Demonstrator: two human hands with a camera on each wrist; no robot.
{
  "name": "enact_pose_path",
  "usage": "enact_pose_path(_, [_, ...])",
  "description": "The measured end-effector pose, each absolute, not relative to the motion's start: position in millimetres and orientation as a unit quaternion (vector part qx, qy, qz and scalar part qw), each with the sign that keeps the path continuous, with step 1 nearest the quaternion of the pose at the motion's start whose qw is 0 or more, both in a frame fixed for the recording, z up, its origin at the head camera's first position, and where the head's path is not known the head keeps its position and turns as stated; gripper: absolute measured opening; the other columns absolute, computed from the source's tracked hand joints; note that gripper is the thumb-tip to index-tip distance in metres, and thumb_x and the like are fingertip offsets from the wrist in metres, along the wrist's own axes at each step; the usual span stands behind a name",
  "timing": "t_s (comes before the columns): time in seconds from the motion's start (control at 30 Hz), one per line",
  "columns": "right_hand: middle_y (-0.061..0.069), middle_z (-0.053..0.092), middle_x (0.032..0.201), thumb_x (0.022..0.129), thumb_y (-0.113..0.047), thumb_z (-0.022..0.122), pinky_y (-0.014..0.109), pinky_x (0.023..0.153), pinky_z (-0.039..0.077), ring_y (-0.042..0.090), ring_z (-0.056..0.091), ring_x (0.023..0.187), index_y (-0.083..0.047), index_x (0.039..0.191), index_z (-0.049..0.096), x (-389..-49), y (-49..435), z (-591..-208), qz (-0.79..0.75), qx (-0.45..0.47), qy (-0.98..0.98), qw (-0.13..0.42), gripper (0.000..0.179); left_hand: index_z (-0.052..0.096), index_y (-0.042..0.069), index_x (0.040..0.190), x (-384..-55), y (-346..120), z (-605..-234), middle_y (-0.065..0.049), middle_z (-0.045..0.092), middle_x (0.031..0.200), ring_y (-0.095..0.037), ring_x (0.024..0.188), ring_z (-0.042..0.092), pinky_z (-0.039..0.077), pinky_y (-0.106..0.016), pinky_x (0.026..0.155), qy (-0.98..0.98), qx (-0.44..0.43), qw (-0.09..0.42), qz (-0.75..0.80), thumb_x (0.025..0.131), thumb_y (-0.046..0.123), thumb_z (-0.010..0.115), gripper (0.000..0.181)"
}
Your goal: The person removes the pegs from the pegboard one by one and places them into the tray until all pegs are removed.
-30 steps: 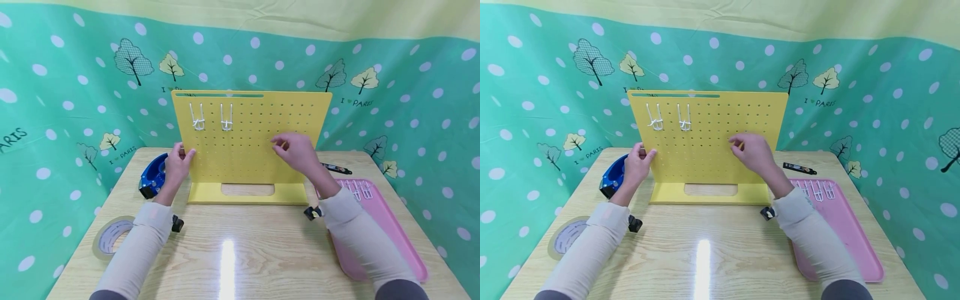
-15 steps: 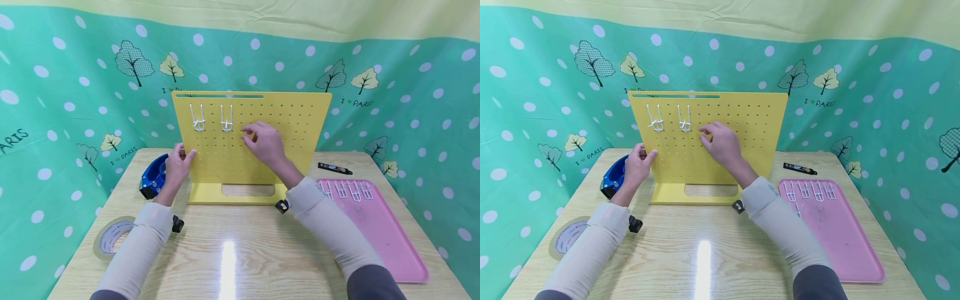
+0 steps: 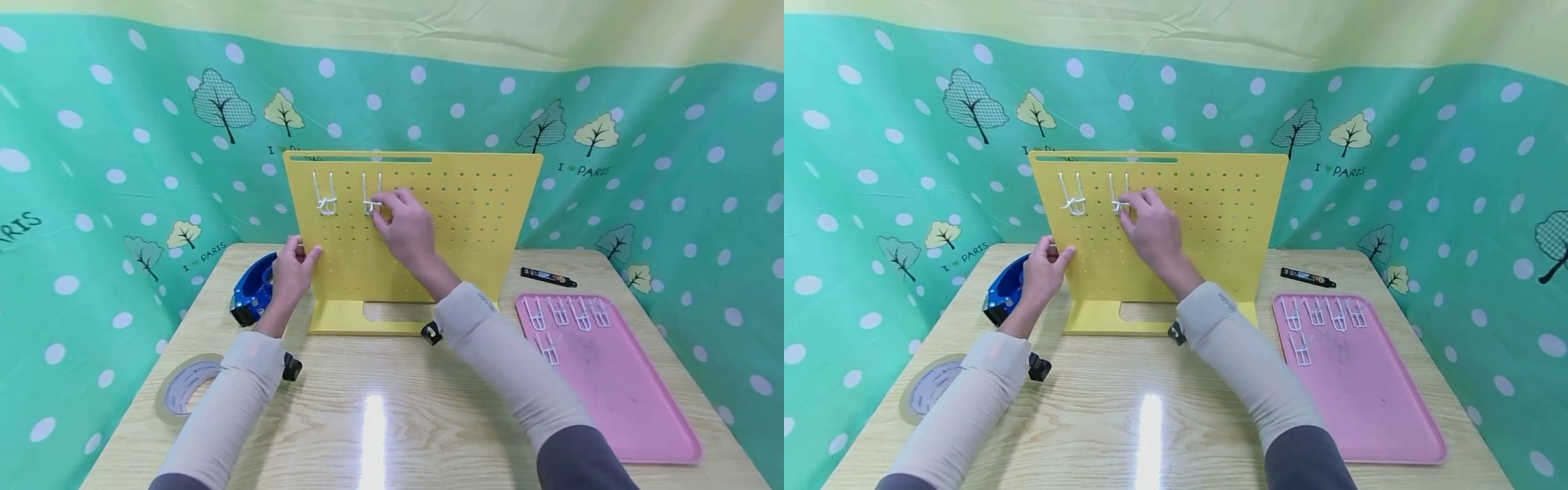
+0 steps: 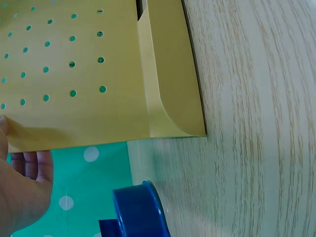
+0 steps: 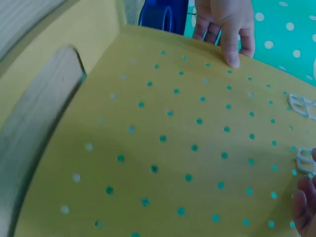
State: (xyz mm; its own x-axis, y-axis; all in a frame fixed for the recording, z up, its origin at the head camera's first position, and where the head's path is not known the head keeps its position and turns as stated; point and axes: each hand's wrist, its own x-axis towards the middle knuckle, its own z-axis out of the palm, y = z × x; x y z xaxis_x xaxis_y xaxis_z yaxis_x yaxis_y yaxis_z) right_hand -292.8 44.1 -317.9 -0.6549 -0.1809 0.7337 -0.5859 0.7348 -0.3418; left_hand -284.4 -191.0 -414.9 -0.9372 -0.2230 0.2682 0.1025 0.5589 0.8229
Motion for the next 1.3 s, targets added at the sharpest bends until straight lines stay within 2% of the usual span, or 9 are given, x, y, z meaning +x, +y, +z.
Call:
enact_pose_path(0.23, [0.005, 0.071, 0.098, 0.095, -0.020, 0.071, 0.026, 0.062, 0.054, 0.016, 0.068, 0.078, -0.015, 0.106, 0.076, -296.4, 36.5, -320.5, 0.300, 0.206, -0.853, 0.373, 0.013, 0.058, 0.006, 0.126, -283.7, -189.7, -414.5, -0.018, 0.067, 0.102, -0.027, 0.087, 0.061, 0.049, -0.025, 0.069, -0.867, 0.034, 0.182, -0.462, 0.102, 0.037, 0.061, 0.039])
enact_pose_path(0.43, [0.004, 0.072, 0.097, 0.097, -0.020, 0.070, 0.025, 0.068, 0.056, 0.016, 0.069, 0.081, -0.015, 0.104, 0.077, -298.7, 35.4, -318.2, 0.306, 0.198, -0.854, 0.371, 0.011, 0.057, 0.008, 0.127, -284.1, -189.9, -413.7, -0.017, 0.066, 0.103, -0.026, 0.089, 0.062, 0.049, -0.026, 0.070, -0.867, 0.033, 0.176, -0.466, 0.103, 0.037, 0.061, 0.039])
enact_pose_path(0.87, [0.005, 0.072, 0.092, 0.096, -0.021, 0.070, 0.023, 0.051, 0.046, 0.016, 0.064, 0.065, -0.014, 0.101, 0.076, -298.8, 38.6, -321.3, 0.290, 0.227, -0.838, 0.403, 0.010, 0.057, 0.007, 0.127, -284.4, -190.7, -416.2, -0.017, 0.066, 0.103, -0.028, 0.089, 0.062, 0.050, -0.029, 0.071, -0.867, 0.028, 0.173, -0.466, 0.102, 0.038, 0.060, 0.040])
enact_pose_path(1.3, [0.006, 0.073, 0.094, 0.096, -0.020, 0.070, 0.025, 0.050, 0.046, 0.016, 0.064, 0.063, -0.014, 0.099, 0.077, -298.1, 42.3, -317.5, 0.262, 0.259, -0.816, 0.445, 0.009, 0.056, 0.008, 0.129, -283.8, -190.5, -414.6, -0.017, 0.065, 0.105, -0.028, 0.090, 0.061, 0.051, -0.030, 0.074, -0.865, 0.028, 0.167, -0.473, 0.103, 0.039, 0.058, 0.041])
